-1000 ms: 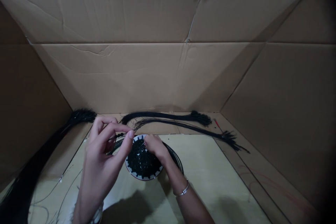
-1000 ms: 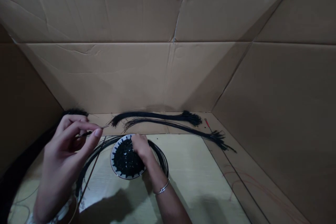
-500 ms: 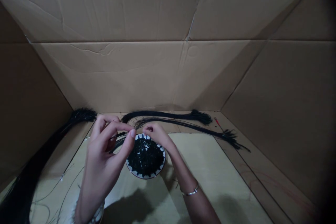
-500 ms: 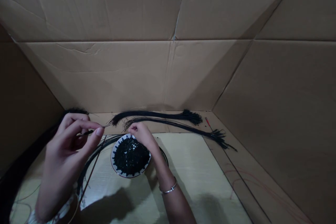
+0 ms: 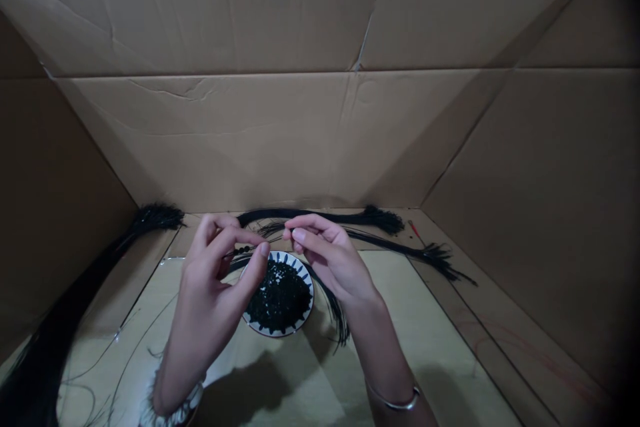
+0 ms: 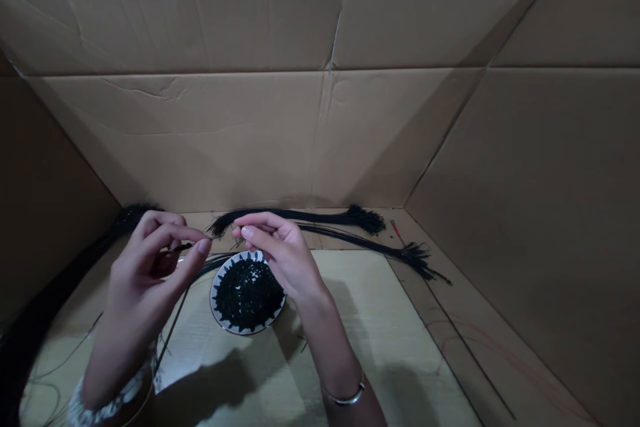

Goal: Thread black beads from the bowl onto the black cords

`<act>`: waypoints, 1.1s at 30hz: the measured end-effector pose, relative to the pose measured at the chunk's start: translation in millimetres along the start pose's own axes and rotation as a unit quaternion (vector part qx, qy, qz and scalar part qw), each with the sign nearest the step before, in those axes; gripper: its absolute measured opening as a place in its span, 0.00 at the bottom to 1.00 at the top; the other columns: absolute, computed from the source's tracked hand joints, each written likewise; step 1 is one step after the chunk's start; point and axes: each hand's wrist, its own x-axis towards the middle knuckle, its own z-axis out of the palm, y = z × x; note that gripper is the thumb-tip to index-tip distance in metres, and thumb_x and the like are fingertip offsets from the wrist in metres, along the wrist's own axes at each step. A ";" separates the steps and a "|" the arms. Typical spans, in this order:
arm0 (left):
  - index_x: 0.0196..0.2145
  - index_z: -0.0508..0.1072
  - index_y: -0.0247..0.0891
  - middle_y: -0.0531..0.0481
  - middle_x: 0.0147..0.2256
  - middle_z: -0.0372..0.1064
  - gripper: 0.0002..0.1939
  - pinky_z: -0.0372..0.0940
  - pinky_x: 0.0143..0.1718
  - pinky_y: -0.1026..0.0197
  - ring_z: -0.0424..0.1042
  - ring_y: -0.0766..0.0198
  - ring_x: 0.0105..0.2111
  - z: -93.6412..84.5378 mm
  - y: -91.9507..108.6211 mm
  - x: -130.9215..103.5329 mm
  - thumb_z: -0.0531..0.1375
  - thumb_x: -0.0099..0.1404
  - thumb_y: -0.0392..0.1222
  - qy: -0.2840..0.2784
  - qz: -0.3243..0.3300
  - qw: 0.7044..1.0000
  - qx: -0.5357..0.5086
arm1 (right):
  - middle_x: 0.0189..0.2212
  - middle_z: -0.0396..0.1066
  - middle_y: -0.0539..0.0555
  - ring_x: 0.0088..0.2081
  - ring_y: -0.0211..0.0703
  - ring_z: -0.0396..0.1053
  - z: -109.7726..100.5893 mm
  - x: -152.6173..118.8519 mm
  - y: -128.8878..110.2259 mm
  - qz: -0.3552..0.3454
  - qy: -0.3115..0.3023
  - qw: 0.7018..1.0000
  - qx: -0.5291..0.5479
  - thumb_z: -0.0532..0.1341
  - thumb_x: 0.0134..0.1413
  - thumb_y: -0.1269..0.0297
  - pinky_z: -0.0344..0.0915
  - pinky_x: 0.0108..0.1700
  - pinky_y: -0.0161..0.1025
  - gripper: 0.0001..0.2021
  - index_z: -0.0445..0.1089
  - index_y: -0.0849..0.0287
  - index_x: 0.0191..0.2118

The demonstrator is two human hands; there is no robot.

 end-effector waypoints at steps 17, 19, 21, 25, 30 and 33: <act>0.38 0.75 0.43 0.51 0.38 0.60 0.03 0.62 0.33 0.63 0.64 0.65 0.36 9.0 -0.5 0.6 0.62 0.68 0.37 -0.034 0.012 0.999 -0.023 | 0.31 0.77 0.48 0.26 0.32 0.64 7.7 -5.3 -2.5 -0.005 -0.003 0.999 0.054 0.75 0.42 0.66 0.64 0.30 0.31 0.07 0.81 0.52 0.31; 0.38 0.75 0.43 0.51 0.37 0.60 0.03 0.62 0.32 0.63 0.64 0.66 0.35 9.1 -0.6 0.8 0.62 0.68 0.37 -0.033 0.014 0.999 -0.023 | 0.31 0.78 0.48 0.27 0.32 0.65 8.0 -5.0 -2.0 -0.003 -0.009 0.998 0.067 0.75 0.42 0.66 0.64 0.32 0.32 0.07 0.81 0.52 0.31; 0.38 0.75 0.43 0.52 0.37 0.60 0.02 0.62 0.32 0.63 0.64 0.66 0.35 9.1 -1.0 0.6 0.62 0.68 0.37 -0.033 0.015 0.999 -0.028 | 0.32 0.78 0.48 0.28 0.33 0.66 7.8 -4.8 -1.2 -0.002 -0.012 0.997 0.075 0.76 0.42 0.66 0.65 0.33 0.32 0.07 0.81 0.52 0.31; 0.38 0.75 0.44 0.52 0.37 0.60 0.02 0.61 0.31 0.63 0.64 0.66 0.34 9.3 -1.7 -0.1 0.62 0.69 0.37 -0.029 0.019 0.999 -0.033 | 0.32 0.77 0.48 0.28 0.33 0.65 6.2 -4.5 1.1 0.000 -0.018 0.996 0.084 0.76 0.42 0.65 0.65 0.35 0.34 0.07 0.82 0.51 0.31; 0.38 0.75 0.44 0.52 0.37 0.60 0.02 0.62 0.31 0.64 0.64 0.67 0.34 10.2 -0.6 0.1 0.63 0.69 0.37 -0.028 0.016 0.999 -0.031 | 0.30 0.75 0.46 0.26 0.32 0.60 4.3 -4.4 2.4 0.004 -0.018 0.996 0.082 0.77 0.41 0.64 0.62 0.32 0.34 0.08 0.81 0.51 0.30; 0.38 0.75 0.45 0.53 0.37 0.60 0.03 0.62 0.32 0.64 0.64 0.68 0.34 10.4 0.3 1.1 0.62 0.69 0.37 -0.027 0.015 0.999 -0.031 | 0.31 0.75 0.47 0.26 0.32 0.60 4.3 -4.9 2.2 0.005 -0.017 0.997 0.080 0.77 0.41 0.65 0.62 0.32 0.34 0.08 0.80 0.51 0.30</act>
